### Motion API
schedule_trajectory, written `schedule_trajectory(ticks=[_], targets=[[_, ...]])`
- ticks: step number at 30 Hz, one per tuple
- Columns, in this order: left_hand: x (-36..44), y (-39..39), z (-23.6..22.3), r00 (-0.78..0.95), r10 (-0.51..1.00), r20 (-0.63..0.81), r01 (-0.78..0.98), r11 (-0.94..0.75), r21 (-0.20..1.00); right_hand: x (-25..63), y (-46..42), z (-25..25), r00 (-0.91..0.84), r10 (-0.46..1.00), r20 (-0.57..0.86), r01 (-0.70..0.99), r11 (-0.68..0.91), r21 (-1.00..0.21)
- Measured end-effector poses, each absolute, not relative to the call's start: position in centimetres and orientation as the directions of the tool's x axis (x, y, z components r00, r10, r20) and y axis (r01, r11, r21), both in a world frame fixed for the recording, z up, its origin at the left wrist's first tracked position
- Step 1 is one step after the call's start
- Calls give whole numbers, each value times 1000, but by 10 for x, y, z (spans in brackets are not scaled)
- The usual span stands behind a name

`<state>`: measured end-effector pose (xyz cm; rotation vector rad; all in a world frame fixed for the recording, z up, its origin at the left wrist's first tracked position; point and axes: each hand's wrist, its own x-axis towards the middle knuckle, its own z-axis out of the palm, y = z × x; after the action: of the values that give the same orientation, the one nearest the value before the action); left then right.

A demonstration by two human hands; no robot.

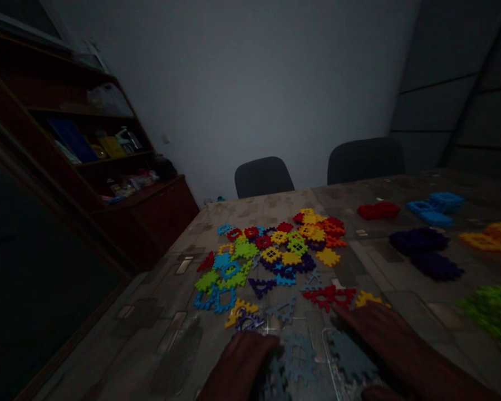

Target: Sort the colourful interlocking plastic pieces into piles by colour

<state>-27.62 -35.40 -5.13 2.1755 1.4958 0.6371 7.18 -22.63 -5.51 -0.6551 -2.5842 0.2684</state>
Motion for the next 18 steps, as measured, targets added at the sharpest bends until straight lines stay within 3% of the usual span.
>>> schedule_trajectory(ticks=[3,8,18], targets=[[-265,-333,-42,416,893,172,708,-437,555,79,-222,-58,-776,476,413,405,879,-252],[-249,-310,-36,523,846,100,701,-494,515,78,-222,-53,-774,459,436,397,888,-232],[-249,-308,-58,481,877,26,785,-443,433,68,-230,-61,-739,575,352,498,817,-291]])
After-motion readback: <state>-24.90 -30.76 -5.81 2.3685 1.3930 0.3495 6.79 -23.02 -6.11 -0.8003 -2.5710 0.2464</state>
